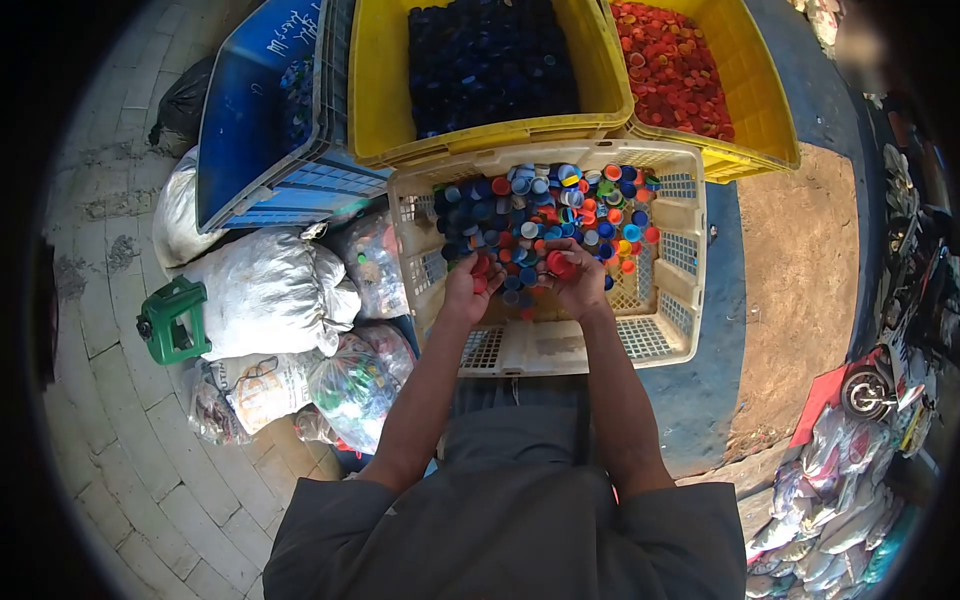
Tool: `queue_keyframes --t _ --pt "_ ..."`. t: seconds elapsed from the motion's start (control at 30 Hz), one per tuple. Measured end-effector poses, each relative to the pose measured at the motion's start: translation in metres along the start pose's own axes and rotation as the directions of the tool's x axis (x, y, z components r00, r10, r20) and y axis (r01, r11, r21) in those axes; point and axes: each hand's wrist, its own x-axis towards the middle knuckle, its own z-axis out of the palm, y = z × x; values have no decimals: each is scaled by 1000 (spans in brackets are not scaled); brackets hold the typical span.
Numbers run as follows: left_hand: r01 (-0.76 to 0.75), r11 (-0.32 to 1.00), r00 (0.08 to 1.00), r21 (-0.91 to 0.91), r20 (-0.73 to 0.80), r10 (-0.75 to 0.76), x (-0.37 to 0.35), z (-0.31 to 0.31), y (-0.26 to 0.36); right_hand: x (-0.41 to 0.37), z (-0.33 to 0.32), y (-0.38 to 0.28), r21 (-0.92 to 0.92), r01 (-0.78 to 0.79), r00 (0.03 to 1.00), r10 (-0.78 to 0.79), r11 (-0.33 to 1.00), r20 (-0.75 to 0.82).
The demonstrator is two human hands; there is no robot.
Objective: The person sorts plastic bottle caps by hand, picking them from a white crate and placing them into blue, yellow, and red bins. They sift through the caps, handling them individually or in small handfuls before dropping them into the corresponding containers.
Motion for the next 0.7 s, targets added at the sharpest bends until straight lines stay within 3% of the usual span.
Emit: queue_keyframes --t 0.1,0.2,0.3,0.33,0.4,0.5,0.6,0.7 --pt "18 999 999 -27 49 -17 2 10 5 -10 0 -2 80 18 1000 -16 997 -17" --pt "-14 997 1000 70 23 12 12 21 15 -16 -1 -2 138 28 997 -18 990 -75" --pt "-120 921 987 371 -58 152 27 32 24 -23 -1 -1 152 33 991 -13 988 -131" --pt "-251 796 948 550 -27 318 35 36 25 -24 -1 -1 149 35 989 -13 988 -148" --pt "-425 400 800 812 130 586 44 50 29 -26 -5 0 90 30 993 -19 995 -112" --pt "-408 37 705 912 289 647 42 74 40 -29 -8 0 59 23 997 -18 998 -80" --pt "-448 -117 629 886 406 663 48 86 40 -32 -6 -2 47 14 996 -10 999 -88" --pt "-416 -179 638 892 426 642 59 86 36 -32 -12 -2 50 6 995 -1 999 -100"
